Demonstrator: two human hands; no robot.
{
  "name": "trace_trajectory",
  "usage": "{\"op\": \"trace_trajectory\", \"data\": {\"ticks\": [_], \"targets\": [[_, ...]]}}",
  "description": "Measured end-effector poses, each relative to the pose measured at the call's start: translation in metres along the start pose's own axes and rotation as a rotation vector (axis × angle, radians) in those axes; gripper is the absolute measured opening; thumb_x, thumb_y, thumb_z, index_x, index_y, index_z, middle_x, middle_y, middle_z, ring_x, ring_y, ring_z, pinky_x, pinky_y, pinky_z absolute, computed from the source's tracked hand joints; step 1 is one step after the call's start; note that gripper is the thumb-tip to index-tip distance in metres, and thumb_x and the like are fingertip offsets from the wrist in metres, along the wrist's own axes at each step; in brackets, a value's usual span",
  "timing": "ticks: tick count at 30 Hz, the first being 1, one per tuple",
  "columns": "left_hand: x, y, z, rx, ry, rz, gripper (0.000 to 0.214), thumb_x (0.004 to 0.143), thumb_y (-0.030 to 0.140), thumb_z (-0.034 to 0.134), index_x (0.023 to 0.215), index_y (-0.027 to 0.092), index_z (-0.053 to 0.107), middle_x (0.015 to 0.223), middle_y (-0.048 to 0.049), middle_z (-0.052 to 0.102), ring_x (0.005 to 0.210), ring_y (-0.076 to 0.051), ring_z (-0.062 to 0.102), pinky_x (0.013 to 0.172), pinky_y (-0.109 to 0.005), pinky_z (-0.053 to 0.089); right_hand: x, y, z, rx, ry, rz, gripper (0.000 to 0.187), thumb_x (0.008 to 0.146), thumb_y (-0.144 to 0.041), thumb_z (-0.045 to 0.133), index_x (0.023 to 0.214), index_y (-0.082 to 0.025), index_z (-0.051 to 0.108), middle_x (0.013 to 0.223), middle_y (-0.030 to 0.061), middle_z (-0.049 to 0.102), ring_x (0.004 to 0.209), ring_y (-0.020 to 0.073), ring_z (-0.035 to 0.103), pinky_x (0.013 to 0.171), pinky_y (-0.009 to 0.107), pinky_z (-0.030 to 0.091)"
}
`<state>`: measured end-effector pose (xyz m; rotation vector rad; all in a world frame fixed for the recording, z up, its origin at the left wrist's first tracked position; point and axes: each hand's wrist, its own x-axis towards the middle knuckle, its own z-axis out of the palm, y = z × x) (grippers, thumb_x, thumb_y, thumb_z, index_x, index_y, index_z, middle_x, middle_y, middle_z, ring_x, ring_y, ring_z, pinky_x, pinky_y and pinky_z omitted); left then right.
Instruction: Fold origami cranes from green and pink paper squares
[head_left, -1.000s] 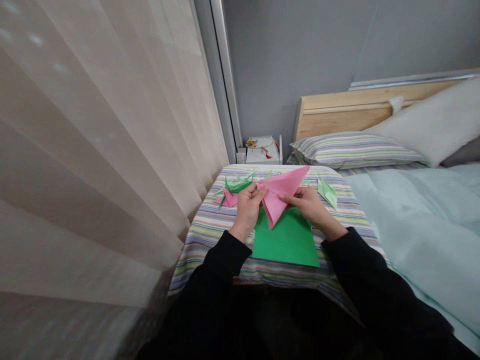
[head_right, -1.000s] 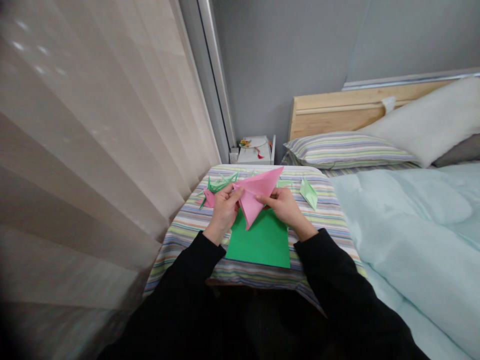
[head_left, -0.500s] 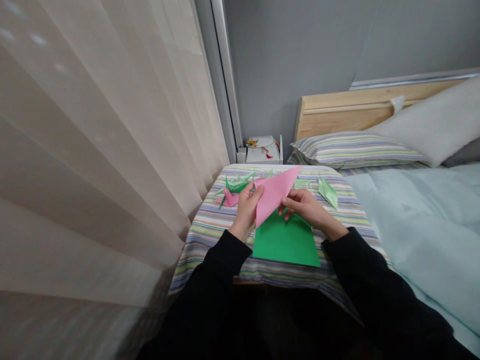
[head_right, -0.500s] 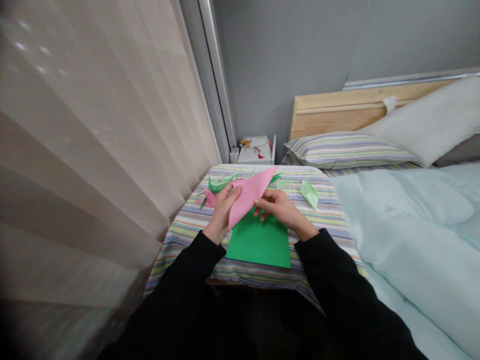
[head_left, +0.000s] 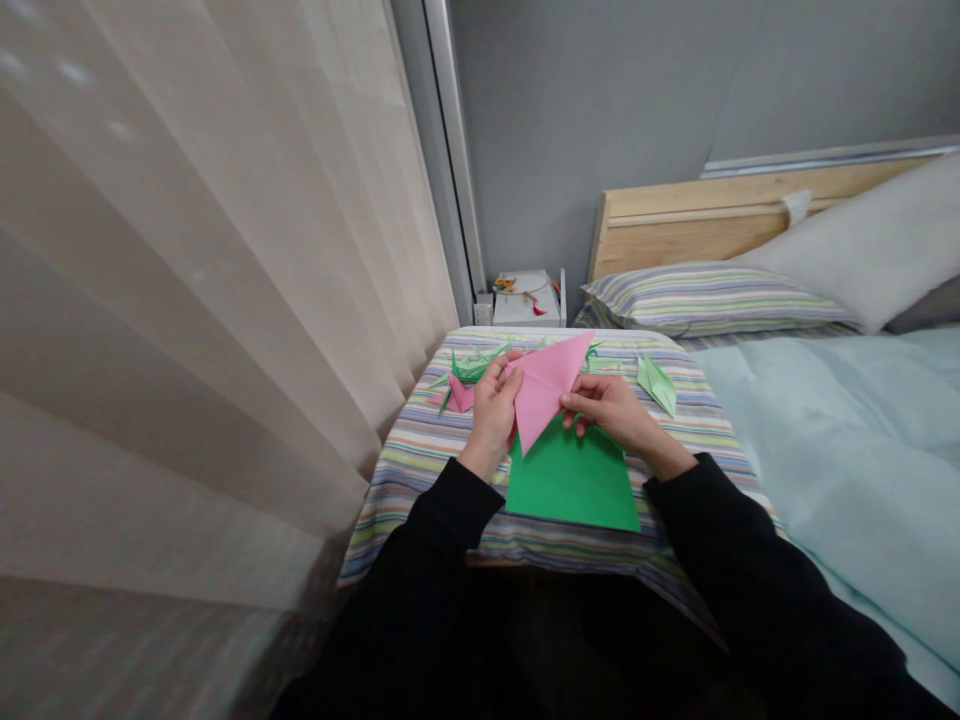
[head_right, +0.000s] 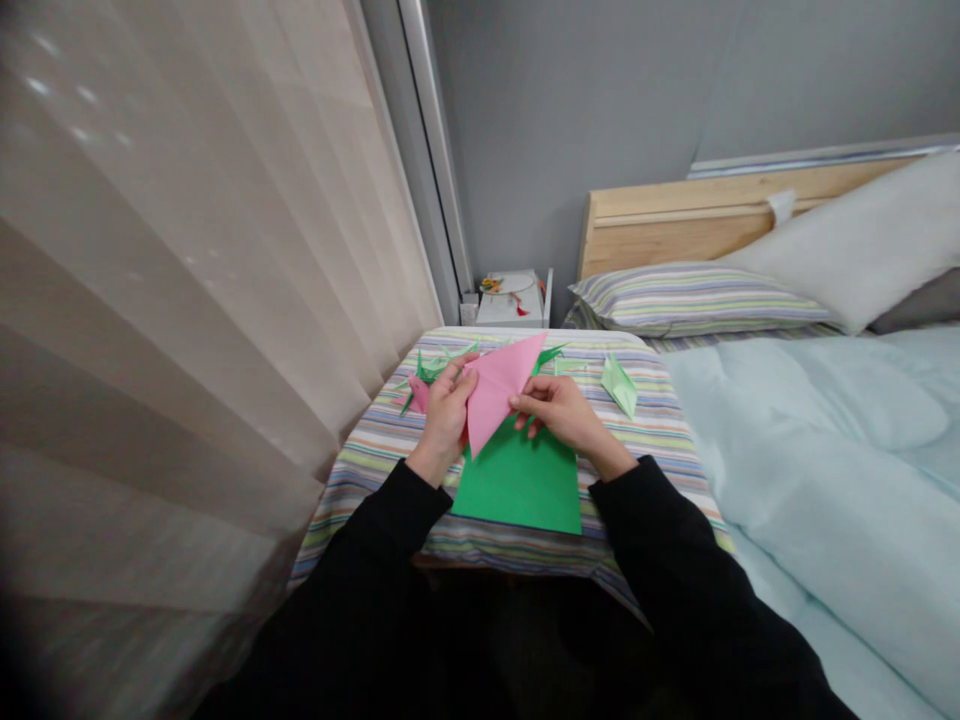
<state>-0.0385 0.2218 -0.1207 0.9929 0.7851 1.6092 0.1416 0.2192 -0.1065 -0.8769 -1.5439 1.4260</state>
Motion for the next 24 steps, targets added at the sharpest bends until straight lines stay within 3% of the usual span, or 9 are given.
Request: {"op": "trace_trajectory", "data": {"ticks": [6, 11, 16, 24], "targets": [[-0.0022, 0.0012, 0.0009, -0.014, -0.001, -0.038, 0.049, 0.073, 0.038, 0.084, 0.113, 0.019, 0.063, 0.074, 0.0015, 0.064, 0.057, -0.011, 0.052, 0.055, -0.023, 0.04, -0.0005, -0.0014, 0.0013, -0.003, 0.002, 0.012, 0.042, 0.066, -0.051, 0.089, 0.074, -0.015, 0.068, 0.058, 0.0017, 0.068, 0.046, 0.011, 0.06, 0.041, 0.021, 0.049], [-0.0023, -0.0016, 0.0022, -0.053, -0.027, -0.042, 0.055, 0.076, 0.033, 0.079, 0.125, 0.021, 0.058, 0.082, -0.0009, 0.068, 0.068, -0.016, 0.062, 0.065, -0.027, 0.046, -0.0004, -0.0022, 0.0013, -0.008, 0.026, 0.021, 0.04, 0.066, -0.048, 0.09, 0.07, -0.016, 0.067, 0.056, 0.001, 0.068, 0.043, 0.0098, 0.058, 0.04, 0.021, 0.047], [-0.0005, -0.0044, 0.0036, -0.093, -0.055, -0.03, 0.044, 0.077, 0.034, 0.076, 0.115, 0.019, 0.059, 0.099, -0.0069, 0.073, 0.088, -0.022, 0.069, 0.077, -0.032, 0.052, 0.0004, -0.0001, 0.0, -0.025, 0.044, 0.028, 0.041, 0.064, -0.048, 0.091, 0.068, -0.016, 0.067, 0.055, 0.0007, 0.068, 0.041, 0.0094, 0.057, 0.038, 0.02, 0.046], [-0.0019, -0.0031, 0.0064, -0.146, -0.079, -0.046, 0.047, 0.075, 0.039, 0.083, 0.109, 0.02, 0.057, 0.085, -0.0033, 0.071, 0.08, -0.021, 0.069, 0.077, -0.034, 0.053, 0.0032, 0.0035, -0.0009, -0.035, 0.108, -0.028, 0.041, 0.066, -0.05, 0.09, 0.07, -0.016, 0.068, 0.058, 0.0025, 0.068, 0.046, 0.0114, 0.059, 0.043, 0.023, 0.05]]}}
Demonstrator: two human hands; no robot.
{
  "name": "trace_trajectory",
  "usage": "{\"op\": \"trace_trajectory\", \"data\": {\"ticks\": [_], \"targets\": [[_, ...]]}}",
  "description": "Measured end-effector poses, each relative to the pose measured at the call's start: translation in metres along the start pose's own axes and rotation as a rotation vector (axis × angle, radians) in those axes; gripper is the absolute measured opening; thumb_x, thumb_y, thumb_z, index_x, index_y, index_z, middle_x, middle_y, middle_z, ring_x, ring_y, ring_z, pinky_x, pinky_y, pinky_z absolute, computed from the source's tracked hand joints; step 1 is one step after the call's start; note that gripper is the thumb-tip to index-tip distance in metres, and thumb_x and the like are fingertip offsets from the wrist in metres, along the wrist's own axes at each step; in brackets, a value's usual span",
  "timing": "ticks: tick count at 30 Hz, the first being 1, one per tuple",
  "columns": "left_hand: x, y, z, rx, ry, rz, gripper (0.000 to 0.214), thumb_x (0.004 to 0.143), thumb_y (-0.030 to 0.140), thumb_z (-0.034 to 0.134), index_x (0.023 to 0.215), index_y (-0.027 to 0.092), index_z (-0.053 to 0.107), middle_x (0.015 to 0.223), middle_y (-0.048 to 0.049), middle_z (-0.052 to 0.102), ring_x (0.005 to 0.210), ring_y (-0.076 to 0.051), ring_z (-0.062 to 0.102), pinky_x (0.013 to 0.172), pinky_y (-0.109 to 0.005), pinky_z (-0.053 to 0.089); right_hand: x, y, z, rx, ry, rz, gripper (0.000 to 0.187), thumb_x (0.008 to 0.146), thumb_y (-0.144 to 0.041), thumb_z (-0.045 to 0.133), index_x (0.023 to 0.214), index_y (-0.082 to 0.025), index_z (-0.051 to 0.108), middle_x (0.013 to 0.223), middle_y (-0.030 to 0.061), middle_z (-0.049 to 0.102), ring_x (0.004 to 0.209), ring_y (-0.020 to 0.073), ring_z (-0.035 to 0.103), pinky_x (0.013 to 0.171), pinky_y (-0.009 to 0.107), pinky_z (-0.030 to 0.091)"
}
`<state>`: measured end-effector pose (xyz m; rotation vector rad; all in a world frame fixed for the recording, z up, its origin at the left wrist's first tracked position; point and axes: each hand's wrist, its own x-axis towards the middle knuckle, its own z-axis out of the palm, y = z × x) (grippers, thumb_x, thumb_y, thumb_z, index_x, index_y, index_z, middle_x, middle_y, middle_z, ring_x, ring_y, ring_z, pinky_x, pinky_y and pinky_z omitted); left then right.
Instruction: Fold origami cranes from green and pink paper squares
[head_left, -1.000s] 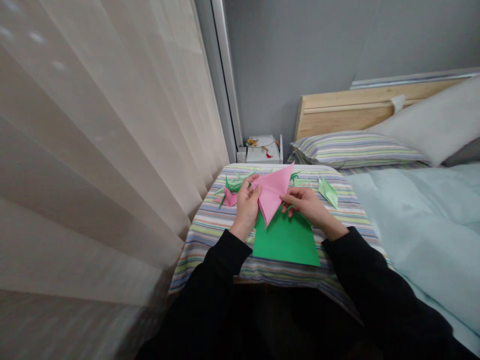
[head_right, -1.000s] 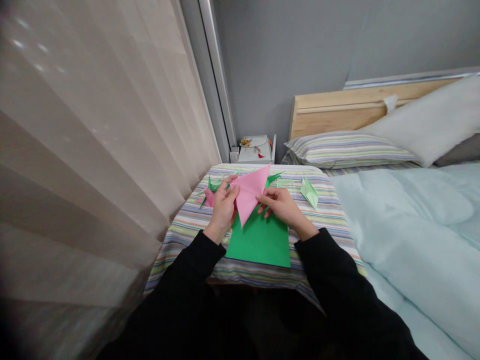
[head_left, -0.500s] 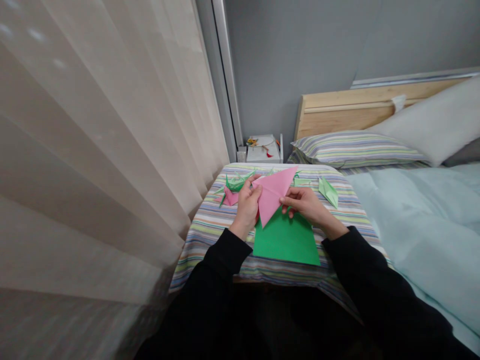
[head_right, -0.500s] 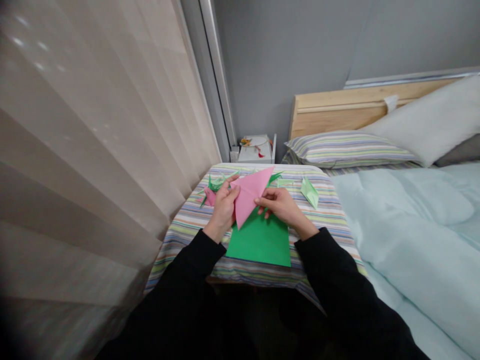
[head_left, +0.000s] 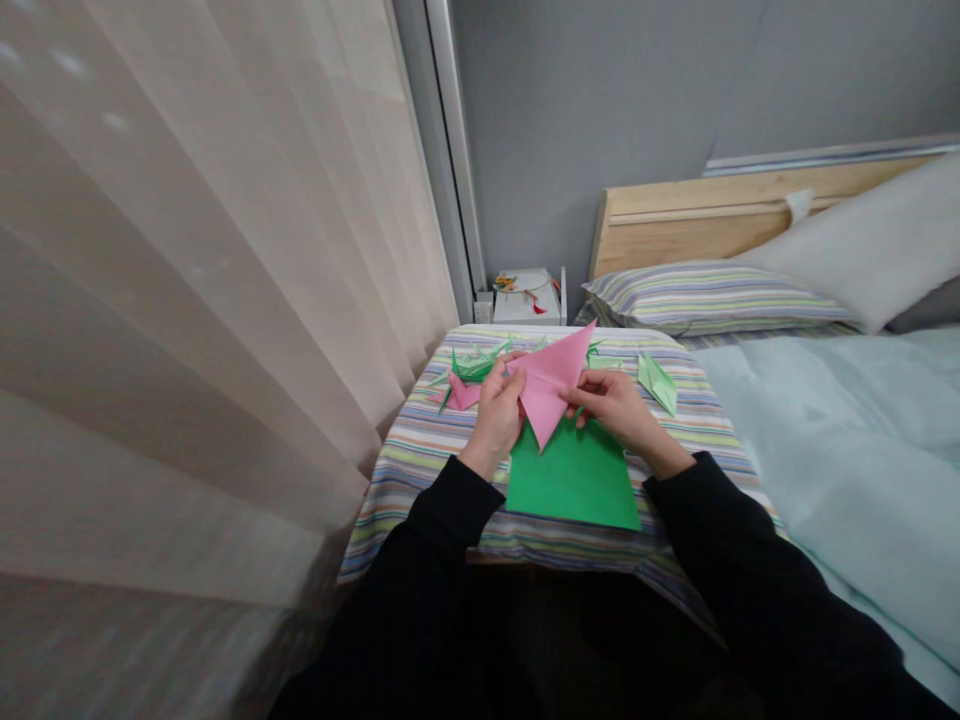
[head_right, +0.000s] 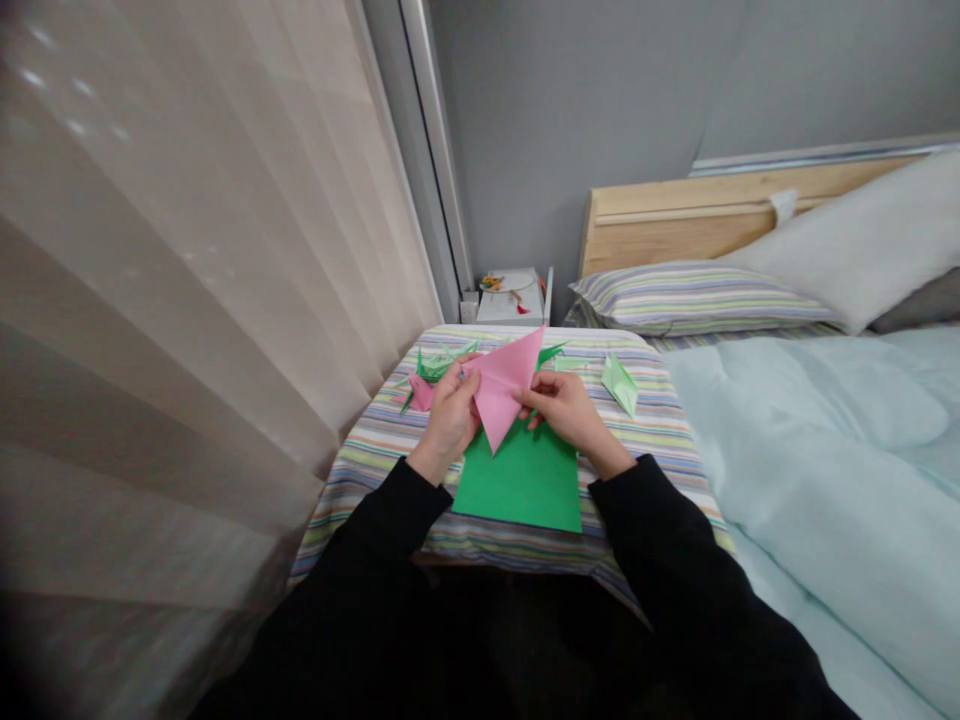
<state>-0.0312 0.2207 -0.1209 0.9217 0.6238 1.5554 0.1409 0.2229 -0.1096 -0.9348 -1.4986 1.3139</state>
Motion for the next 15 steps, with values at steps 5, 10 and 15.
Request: {"op": "trace_trajectory", "data": {"ticks": [5, 10, 15], "targets": [[-0.0018, -0.0006, 0.0021, 0.023, 0.001, -0.001, 0.045, 0.075, 0.038, 0.083, 0.108, 0.02, 0.06, 0.084, -0.0024, 0.07, 0.076, -0.018, 0.067, 0.074, -0.031, 0.052, 0.0002, -0.0005, 0.0, 0.035, 0.045, -0.016, 0.042, 0.066, -0.053, 0.089, 0.069, -0.018, 0.067, 0.056, 0.0015, 0.066, 0.05, 0.014, 0.062, 0.042, 0.024, 0.05], [-0.001, -0.0015, 0.0002, -0.016, -0.055, -0.035, 0.044, 0.075, 0.034, 0.083, 0.11, 0.019, 0.061, 0.089, -0.0045, 0.072, 0.087, -0.022, 0.071, 0.08, -0.034, 0.054, 0.001, 0.0028, -0.0024, -0.026, 0.073, -0.033, 0.04, 0.071, -0.054, 0.085, 0.07, -0.018, 0.066, 0.051, 0.0002, 0.063, 0.039, 0.0108, 0.052, 0.036, 0.024, 0.041], [0.0022, 0.0003, -0.004, -0.029, 0.007, -0.052, 0.036, 0.077, 0.029, 0.081, 0.106, 0.017, 0.064, 0.08, -0.0024, 0.07, 0.081, -0.018, 0.07, 0.081, -0.032, 0.053, 0.0042, 0.0092, -0.0056, -0.12, 0.144, -0.06, 0.039, 0.072, -0.053, 0.085, 0.07, -0.018, 0.066, 0.052, 0.0013, 0.065, 0.038, 0.0106, 0.05, 0.038, 0.026, 0.041]]}}
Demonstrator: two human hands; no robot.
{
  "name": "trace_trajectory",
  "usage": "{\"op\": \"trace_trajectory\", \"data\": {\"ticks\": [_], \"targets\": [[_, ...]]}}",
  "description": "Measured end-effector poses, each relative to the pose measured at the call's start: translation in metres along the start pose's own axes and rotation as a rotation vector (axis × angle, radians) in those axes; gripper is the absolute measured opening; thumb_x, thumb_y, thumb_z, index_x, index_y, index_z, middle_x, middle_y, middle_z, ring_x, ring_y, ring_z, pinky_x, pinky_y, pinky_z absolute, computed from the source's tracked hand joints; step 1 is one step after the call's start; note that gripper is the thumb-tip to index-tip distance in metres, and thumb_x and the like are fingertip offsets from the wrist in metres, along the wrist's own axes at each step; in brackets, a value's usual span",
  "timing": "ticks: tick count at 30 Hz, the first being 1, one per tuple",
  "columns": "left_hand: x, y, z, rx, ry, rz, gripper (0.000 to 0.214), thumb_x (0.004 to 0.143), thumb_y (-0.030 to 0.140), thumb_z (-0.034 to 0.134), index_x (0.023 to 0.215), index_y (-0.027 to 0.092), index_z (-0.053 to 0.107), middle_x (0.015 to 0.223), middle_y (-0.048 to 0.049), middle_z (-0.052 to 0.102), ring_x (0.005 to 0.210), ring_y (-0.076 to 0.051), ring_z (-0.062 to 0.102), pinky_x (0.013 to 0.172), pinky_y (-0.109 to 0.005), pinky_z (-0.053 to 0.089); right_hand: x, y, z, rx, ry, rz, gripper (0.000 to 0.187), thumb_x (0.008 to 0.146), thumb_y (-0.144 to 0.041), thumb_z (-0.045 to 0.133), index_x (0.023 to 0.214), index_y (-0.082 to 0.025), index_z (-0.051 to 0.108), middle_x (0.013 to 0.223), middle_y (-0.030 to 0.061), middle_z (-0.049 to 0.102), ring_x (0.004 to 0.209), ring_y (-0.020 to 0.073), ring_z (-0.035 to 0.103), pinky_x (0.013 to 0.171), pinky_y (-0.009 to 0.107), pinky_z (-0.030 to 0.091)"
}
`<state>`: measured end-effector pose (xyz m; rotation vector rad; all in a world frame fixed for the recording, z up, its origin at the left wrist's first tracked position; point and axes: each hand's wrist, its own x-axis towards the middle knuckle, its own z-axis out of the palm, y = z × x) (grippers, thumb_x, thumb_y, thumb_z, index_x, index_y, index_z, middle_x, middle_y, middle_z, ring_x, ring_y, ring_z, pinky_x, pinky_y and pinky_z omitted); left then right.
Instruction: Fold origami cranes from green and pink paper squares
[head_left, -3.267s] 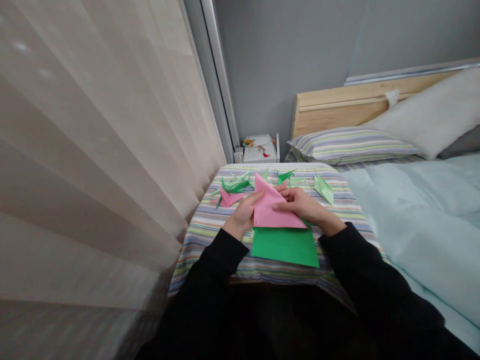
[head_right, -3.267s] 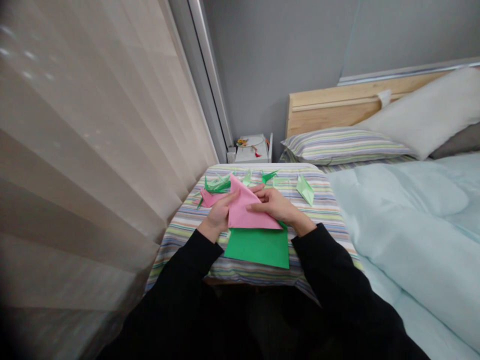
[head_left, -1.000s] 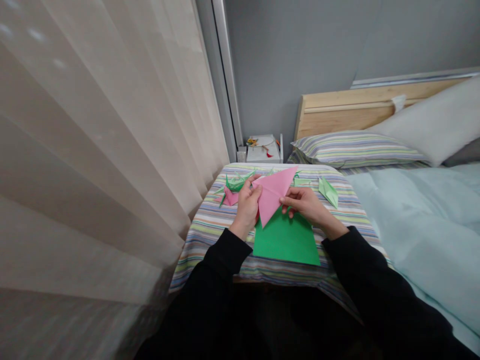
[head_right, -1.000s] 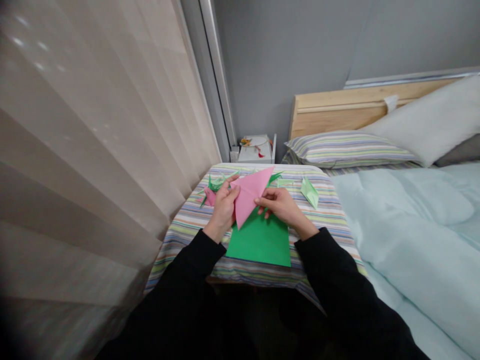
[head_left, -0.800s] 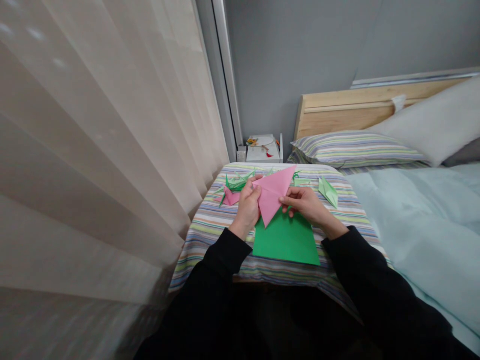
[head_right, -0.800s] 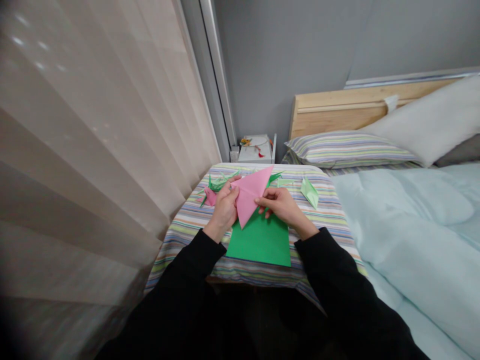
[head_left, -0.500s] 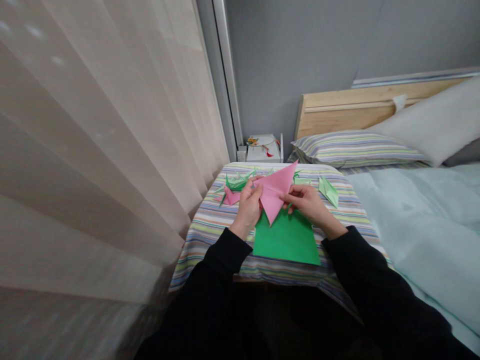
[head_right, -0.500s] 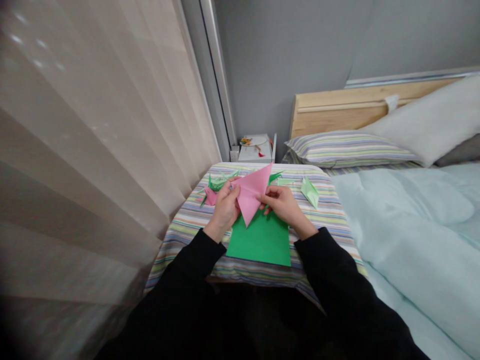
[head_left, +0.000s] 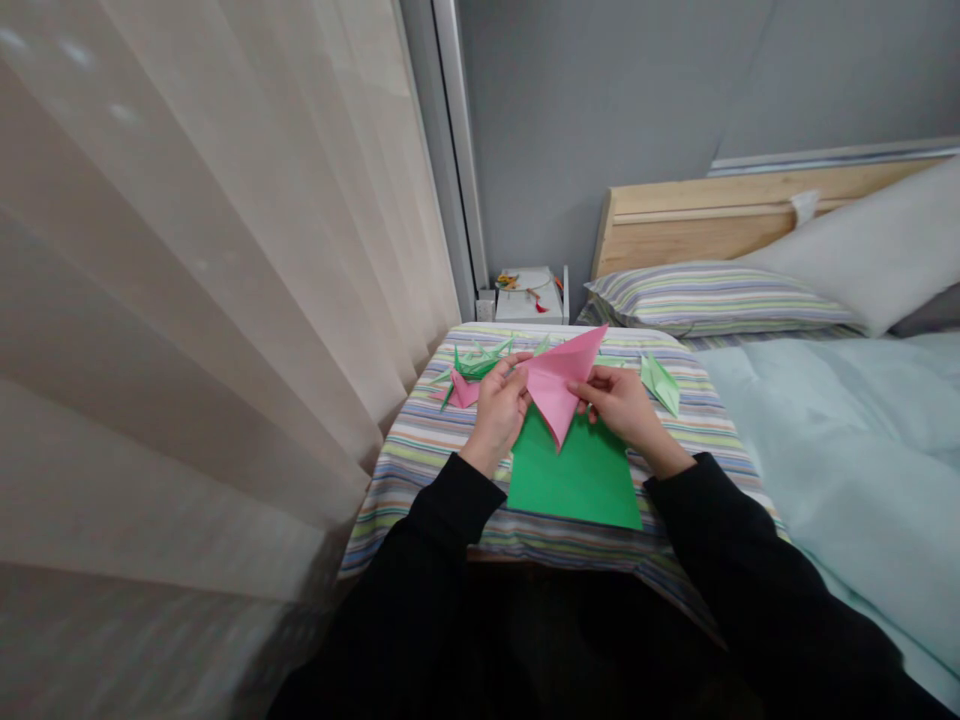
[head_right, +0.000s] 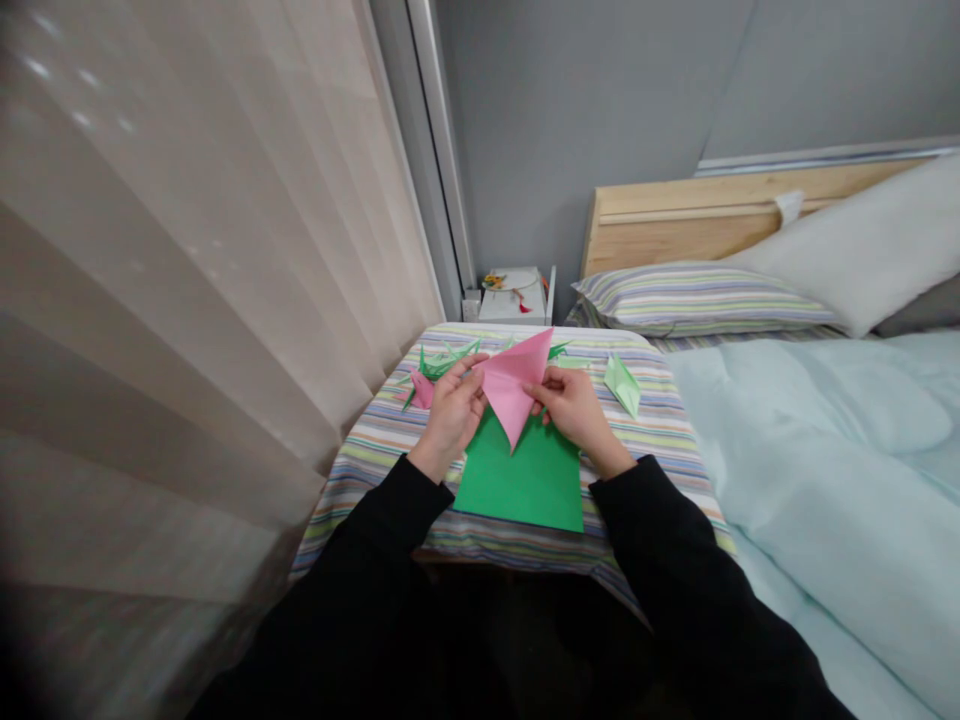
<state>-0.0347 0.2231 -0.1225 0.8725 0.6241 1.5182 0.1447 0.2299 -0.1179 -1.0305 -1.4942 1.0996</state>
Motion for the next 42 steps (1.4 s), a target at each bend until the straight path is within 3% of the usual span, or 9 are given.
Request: {"op": "trace_trajectory", "data": {"ticks": [5, 10, 23, 26, 29, 31, 34, 37, 42], "targets": [[0.0, -0.002, 0.0, 0.017, -0.013, 0.039, 0.03, 0.078, 0.028, 0.08, 0.102, 0.017, 0.066, 0.072, 0.0009, 0.067, 0.07, -0.014, 0.065, 0.076, -0.029, 0.052, 0.002, 0.003, -0.001, 0.03, 0.014, 0.049, 0.043, 0.065, -0.054, 0.089, 0.068, -0.017, 0.067, 0.053, 0.0031, 0.067, 0.04, 0.012, 0.055, 0.04, 0.026, 0.045], [0.0, -0.003, 0.0, 0.029, -0.009, 0.049, 0.026, 0.08, 0.029, 0.075, 0.102, 0.017, 0.068, 0.087, -0.0046, 0.074, 0.08, -0.017, 0.069, 0.081, -0.032, 0.053, 0.002, 0.004, -0.002, 0.09, 0.007, 0.092, 0.047, 0.059, -0.057, 0.092, 0.068, -0.018, 0.069, 0.055, 0.0044, 0.069, 0.043, 0.0137, 0.059, 0.041, 0.026, 0.05], [-0.002, -0.001, 0.001, 0.028, 0.037, 0.044, 0.033, 0.077, 0.022, 0.077, 0.107, 0.02, 0.064, 0.065, 0.0052, 0.055, 0.061, -0.012, 0.057, 0.071, -0.027, 0.05, 0.002, 0.009, -0.002, 0.05, 0.01, 0.069, 0.045, 0.07, -0.059, 0.083, 0.083, -0.019, 0.066, 0.061, 0.0041, 0.068, 0.051, 0.0177, 0.062, 0.047, 0.031, 0.053], [0.0, -0.005, -0.002, 0.056, 0.033, 0.036, 0.033, 0.076, 0.023, 0.077, 0.106, 0.019, 0.064, 0.065, 0.0044, 0.056, 0.058, -0.011, 0.055, 0.066, -0.026, 0.047, 0.002, 0.009, -0.003, -0.052, 0.134, -0.095, 0.064, 0.073, -0.049, 0.082, 0.124, -0.022, 0.057, 0.094, 0.0088, 0.074, 0.072, 0.0239, 0.07, 0.06, 0.037, 0.058], [0.001, -0.01, -0.007, 0.179, 0.019, 0.008, 0.038, 0.076, 0.022, 0.076, 0.111, 0.019, 0.063, 0.057, 0.0068, 0.051, 0.049, -0.01, 0.046, 0.056, -0.023, 0.038, -0.001, -0.002, -0.006, -0.361, 0.336, -0.355, 0.088, 0.073, -0.039, 0.081, 0.148, -0.022, 0.038, 0.14, 0.0207, 0.059, 0.115, 0.0351, 0.064, 0.09, 0.052, 0.055], [0.001, -0.011, -0.008, 0.257, -0.03, 0.011, 0.041, 0.076, 0.023, 0.078, 0.114, 0.02, 0.063, 0.053, 0.0082, 0.047, 0.045, -0.009, 0.04, 0.051, -0.022, 0.03, -0.005, -0.015, -0.006, -0.692, 0.38, -0.507, 0.07, 0.079, -0.034, 0.077, 0.141, -0.019, 0.049, 0.149, 0.0225, 0.052, 0.137, 0.0408, 0.049, 0.11, 0.063, 0.037], [-0.003, -0.009, -0.007, 0.278, -0.124, 0.005, 0.047, 0.077, 0.028, 0.083, 0.119, 0.021, 0.063, 0.053, 0.0081, 0.046, 0.044, -0.009, 0.037, 0.049, -0.022, 0.026, -0.008, -0.035, -0.001, -1.045, 0.157, -0.6, 0.021, 0.09, -0.026, 0.066, 0.111, -0.024, 0.067, 0.134, 0.0137, 0.067, 0.131, 0.0378, 0.054, 0.117, 0.068, 0.014], [-0.006, -0.004, -0.003, 0.24, -0.177, -0.031, 0.053, 0.076, 0.036, 0.086, 0.121, 0.022, 0.063, 0.056, 0.0063, 0.051, 0.046, -0.009, 0.041, 0.049, -0.022, 0.029, -0.006, -0.043, 0.006, -1.095, 0.046, -0.581, 0.008, 0.094, -0.023, 0.061, 0.092, -0.021, 0.069, 0.101, 0.0104, 0.077, 0.106, 0.0322, 0.067, 0.113, 0.064, 0.025], [-0.009, 0.0, 0.0, 0.136, -0.204, -0.075, 0.058, 0.073, 0.038, 0.089, 0.122, 0.021, 0.063, 0.06, 0.0058, 0.059, 0.05, -0.009, 0.05, 0.054, -0.021, 0.037, -0.004, -0.034, 0.008, -1.018, 0.098, -0.642, 0.008, 0.093, -0.022, 0.062, 0.097, -0.021, 0.069, 0.096, 0.0087, 0.078, 0.097, 0.0305, 0.07, 0.109, 0.057, 0.034]]}}
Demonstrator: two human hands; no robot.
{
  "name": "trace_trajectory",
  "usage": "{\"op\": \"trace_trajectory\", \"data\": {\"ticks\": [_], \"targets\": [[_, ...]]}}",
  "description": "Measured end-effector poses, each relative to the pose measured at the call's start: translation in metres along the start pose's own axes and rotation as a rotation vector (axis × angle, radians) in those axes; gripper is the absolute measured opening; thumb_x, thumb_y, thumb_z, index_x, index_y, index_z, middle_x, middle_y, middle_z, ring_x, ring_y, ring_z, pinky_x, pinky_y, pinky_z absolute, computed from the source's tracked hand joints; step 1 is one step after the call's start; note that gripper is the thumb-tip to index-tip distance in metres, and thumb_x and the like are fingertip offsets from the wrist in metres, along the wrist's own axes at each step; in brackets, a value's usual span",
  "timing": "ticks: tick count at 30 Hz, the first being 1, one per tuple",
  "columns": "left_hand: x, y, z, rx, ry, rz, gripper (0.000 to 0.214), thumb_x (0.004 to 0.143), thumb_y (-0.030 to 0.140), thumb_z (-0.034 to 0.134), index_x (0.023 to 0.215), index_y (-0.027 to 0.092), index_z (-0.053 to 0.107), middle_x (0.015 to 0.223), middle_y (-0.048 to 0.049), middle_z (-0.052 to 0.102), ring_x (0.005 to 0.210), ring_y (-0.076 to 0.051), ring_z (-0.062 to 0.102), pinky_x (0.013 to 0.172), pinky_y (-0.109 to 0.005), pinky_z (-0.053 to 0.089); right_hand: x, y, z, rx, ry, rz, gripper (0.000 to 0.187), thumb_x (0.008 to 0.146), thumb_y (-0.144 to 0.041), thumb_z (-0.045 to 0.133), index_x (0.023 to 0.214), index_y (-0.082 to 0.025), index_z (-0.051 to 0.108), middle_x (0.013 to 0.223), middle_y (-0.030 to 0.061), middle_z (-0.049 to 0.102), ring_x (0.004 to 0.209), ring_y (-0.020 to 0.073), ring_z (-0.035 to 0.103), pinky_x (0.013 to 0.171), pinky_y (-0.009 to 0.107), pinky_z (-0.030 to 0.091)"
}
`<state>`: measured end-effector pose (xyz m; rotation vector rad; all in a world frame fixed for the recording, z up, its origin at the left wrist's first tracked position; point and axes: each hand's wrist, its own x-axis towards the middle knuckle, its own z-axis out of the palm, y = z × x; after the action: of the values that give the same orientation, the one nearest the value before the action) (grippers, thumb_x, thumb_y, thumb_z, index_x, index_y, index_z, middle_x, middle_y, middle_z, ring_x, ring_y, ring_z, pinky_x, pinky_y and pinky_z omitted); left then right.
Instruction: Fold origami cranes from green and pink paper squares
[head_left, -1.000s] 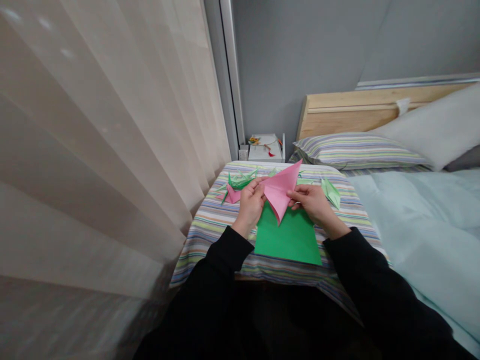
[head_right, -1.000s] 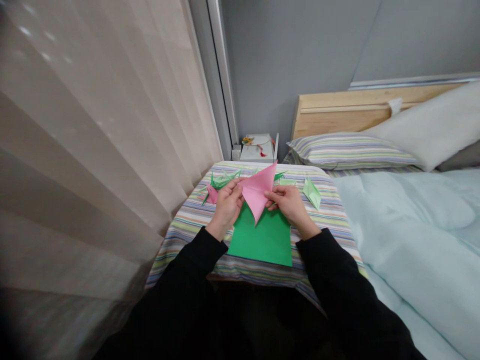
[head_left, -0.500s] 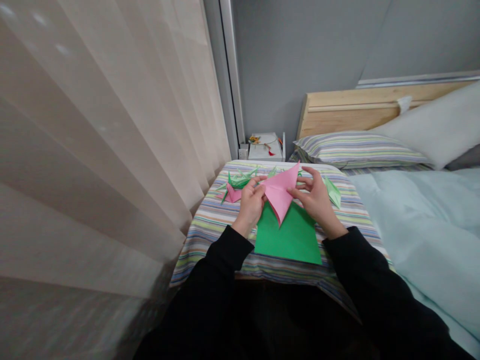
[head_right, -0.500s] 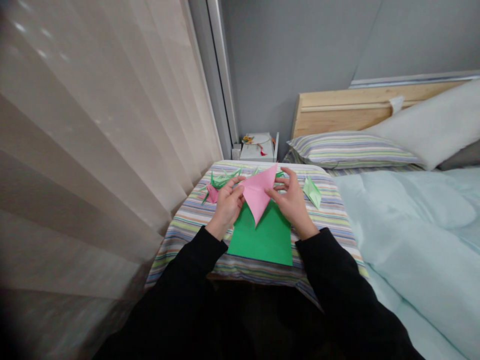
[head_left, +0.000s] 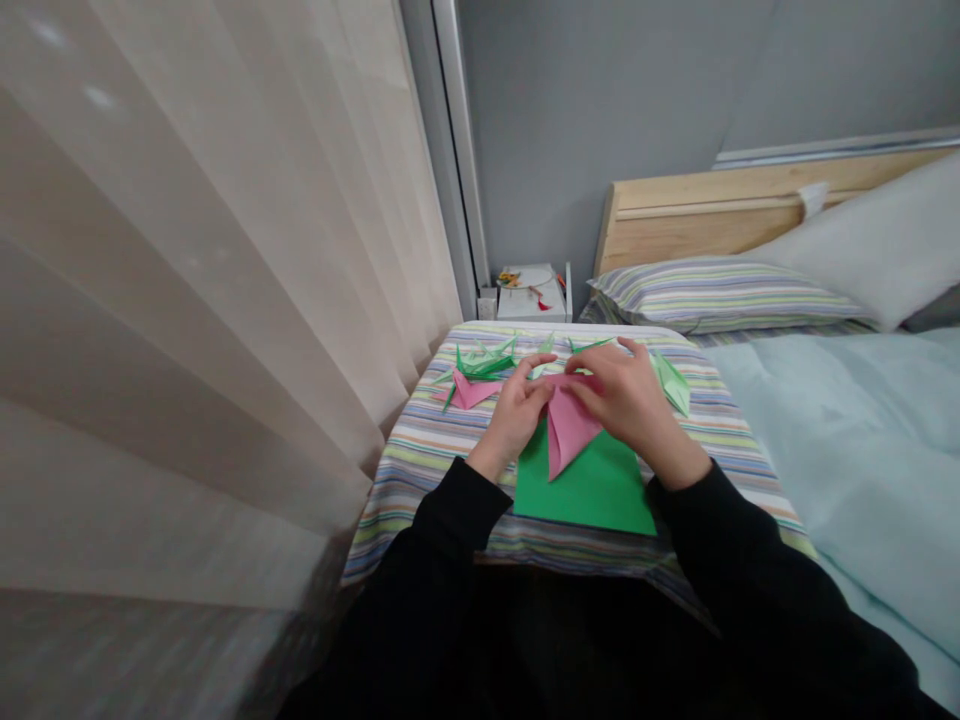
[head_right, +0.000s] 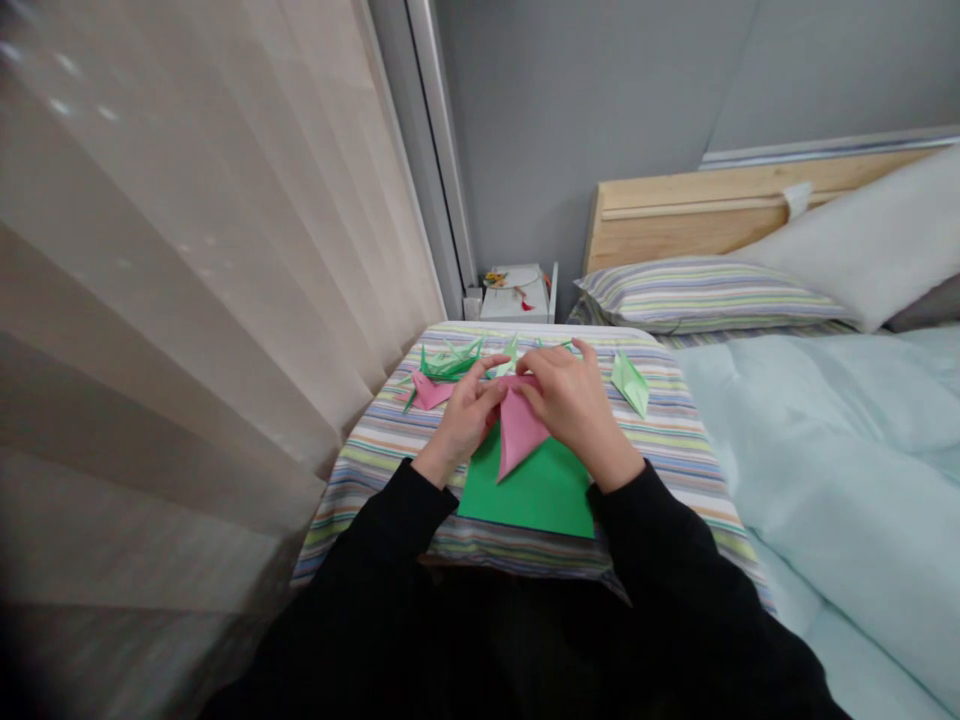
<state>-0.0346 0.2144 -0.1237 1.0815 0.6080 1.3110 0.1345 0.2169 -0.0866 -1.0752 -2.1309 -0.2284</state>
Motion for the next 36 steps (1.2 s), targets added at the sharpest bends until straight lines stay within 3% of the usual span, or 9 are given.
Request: {"op": "trace_trajectory", "data": {"ticks": [5, 12, 24, 31, 36], "targets": [[-0.003, 0.008, 0.004, -0.198, -0.013, -0.123, 0.051, 0.072, 0.026, 0.089, 0.118, 0.017, 0.067, 0.079, -0.0004, 0.073, 0.066, -0.012, 0.064, 0.067, -0.023, 0.048, -0.011, 0.003, 0.004, 0.142, 0.145, 0.002, 0.004, 0.094, -0.024, 0.065, 0.093, -0.021, 0.068, 0.093, 0.0064, 0.079, 0.093, 0.0282, 0.072, 0.106, 0.051, 0.04], [-0.005, 0.012, 0.006, -0.212, -0.065, -0.191, 0.038, 0.076, 0.023, 0.085, 0.111, 0.015, 0.074, 0.087, -0.0039, 0.077, 0.071, -0.014, 0.068, 0.072, -0.025, 0.049, -0.018, 0.001, 0.008, 0.306, 0.267, 0.058, 0.005, 0.091, -0.024, 0.071, 0.089, -0.023, 0.067, 0.092, 0.0057, 0.078, 0.09, 0.0267, 0.072, 0.093, 0.045, 0.048], [-0.006, 0.01, 0.007, -0.126, -0.116, -0.186, 0.032, 0.076, 0.026, 0.085, 0.106, 0.016, 0.08, 0.097, -0.0072, 0.08, 0.079, -0.014, 0.069, 0.078, -0.023, 0.051, -0.023, 0.001, 0.012, 0.58, 0.258, 0.197, 0.014, 0.087, -0.025, 0.076, 0.081, -0.023, 0.064, 0.085, 0.0041, 0.075, 0.086, 0.0262, 0.072, 0.084, 0.041, 0.052], [-0.005, 0.007, 0.006, -0.059, -0.134, -0.148, 0.032, 0.076, 0.031, 0.086, 0.104, 0.017, 0.081, 0.106, -0.009, 0.08, 0.096, -0.021, 0.073, 0.086, -0.027, 0.052, -0.022, 0.0, 0.013, 0.62, 0.248, 0.225, 0.015, 0.089, -0.027, 0.074, 0.08, -0.023, 0.063, 0.083, 0.0038, 0.074, 0.084, 0.0248, 0.071, 0.082, 0.04, 0.053], [-0.005, 0.005, 0.004, -0.023, -0.126, -0.144, 0.037, 0.075, 0.035, 0.087, 0.107, 0.017, 0.08, 0.104, -0.0093, 0.08, 0.097, -0.023, 0.074, 0.088, -0.032, 0.052, -0.023, -0.001, 0.014, 0.617, 0.237, 0.232, 0.015, 0.089, -0.027, 0.073, 0.08, -0.023, 0.062, 0.082, 0.0041, 0.073, 0.084, 0.0247, 0.07, 0.082, 0.04, 0.052]]}}
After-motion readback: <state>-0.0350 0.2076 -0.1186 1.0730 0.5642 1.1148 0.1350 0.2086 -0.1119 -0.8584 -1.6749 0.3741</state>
